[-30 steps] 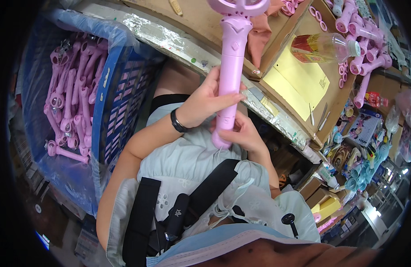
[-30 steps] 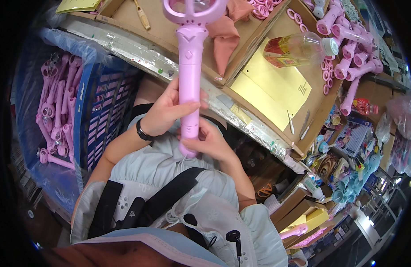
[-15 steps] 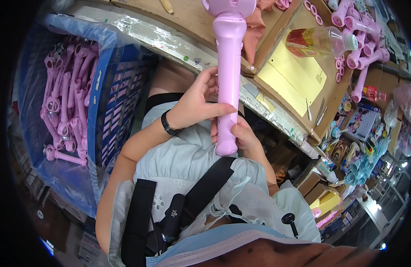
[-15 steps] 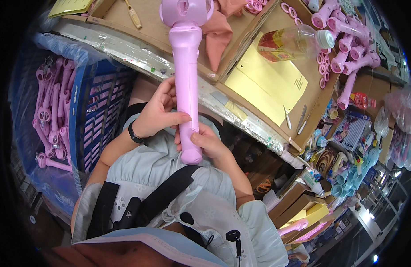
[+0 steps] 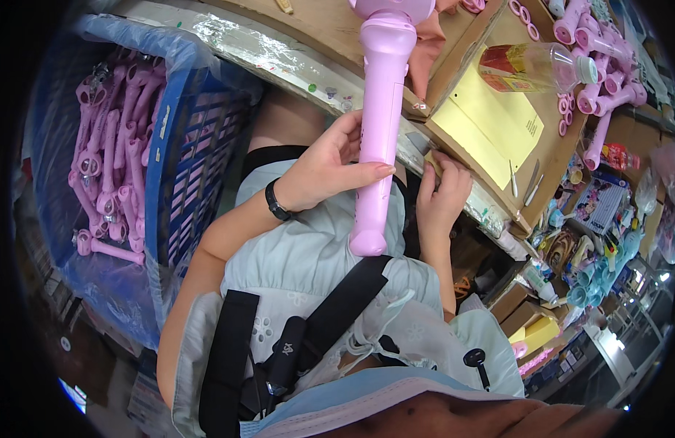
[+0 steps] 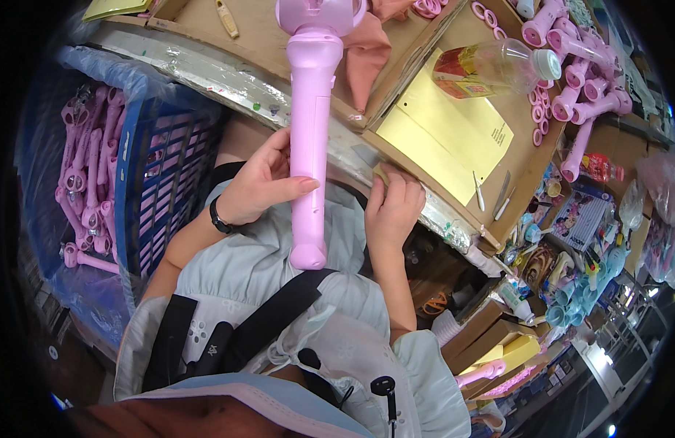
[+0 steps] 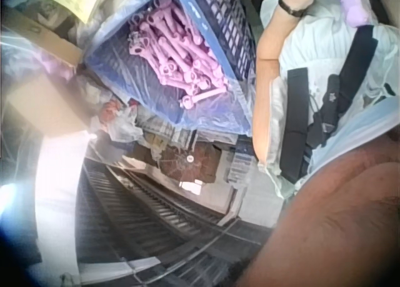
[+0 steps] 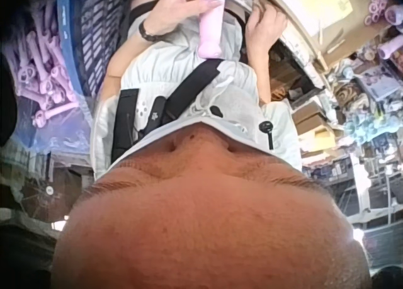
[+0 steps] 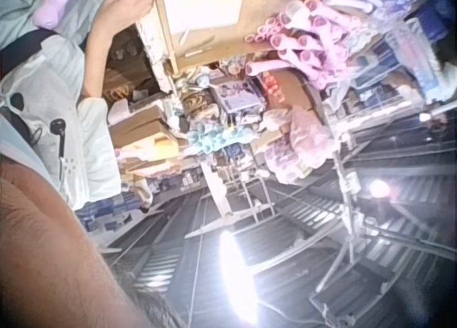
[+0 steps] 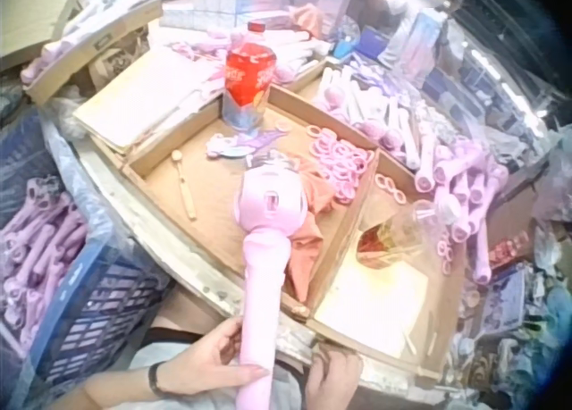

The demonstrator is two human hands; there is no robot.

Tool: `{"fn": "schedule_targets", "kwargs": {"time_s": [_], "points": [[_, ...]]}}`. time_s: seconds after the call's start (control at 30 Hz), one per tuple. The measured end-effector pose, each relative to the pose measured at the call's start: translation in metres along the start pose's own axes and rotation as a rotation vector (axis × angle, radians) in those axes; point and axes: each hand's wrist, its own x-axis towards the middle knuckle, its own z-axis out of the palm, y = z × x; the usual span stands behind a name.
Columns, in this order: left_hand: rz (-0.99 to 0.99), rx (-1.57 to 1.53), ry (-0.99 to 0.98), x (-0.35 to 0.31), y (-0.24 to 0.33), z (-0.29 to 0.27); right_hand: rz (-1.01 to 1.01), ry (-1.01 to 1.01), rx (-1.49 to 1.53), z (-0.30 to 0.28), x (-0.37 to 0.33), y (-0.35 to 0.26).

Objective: The person assembles pink bubble-blowing wands by attaching clear plastic heads to pink handles, wiping the surfaces with a cloth, and using a small blade to trim excess plastic. They then test the assembled wands by activating their lights and placing them into a blue crate.

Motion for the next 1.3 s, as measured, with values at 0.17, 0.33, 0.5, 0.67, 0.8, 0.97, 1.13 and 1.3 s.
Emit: {"fn": "schedule_targets", "kwargs": {"time_s": [0.17, 0.33, 0.5, 0.67, 0.8, 0.97, 1.13, 1.3], "points": [[-0.062, -0.071, -0.036, 0.002, 0.002, 0.001, 0.136, -0.147, 0.134, -0.01, 0.002, -0.003], [-0.065, -0.078, -0.041, 0.0, -0.002, -0.005, 0.171, -0.164, 0.326, -0.018, 0.002, -0.004], [-0.027, -0.182, -0.061, 0.003, -0.009, -0.003, 0.381, -0.21, 0.959, -0.027, 0.0, -0.014], [-0.029, -0.144, -0.107, 0.003, -0.011, -0.002, 0.406, -0.172, 1.185, -0.028, 0.006, -0.021], [0.161, 0.229, 0.115, 0.002, -0.012, -0.004, 0.293, -0.152, 1.137, -0.02, 0.013, -0.028], [0.115, -0.014, 0.05, -0.002, -0.007, -0.001, 0.077, -0.144, 0.766, -0.011, 0.026, -0.036], [-0.064, -0.221, -0.046, -0.006, -0.004, -0.003, -0.024, -0.039, 0.752, -0.01, 0.04, -0.035], [0.202, 0.144, 0.03, -0.001, -0.016, -0.002, 0.009, -0.058, 0.739, -0.009, 0.04, -0.034]]}}
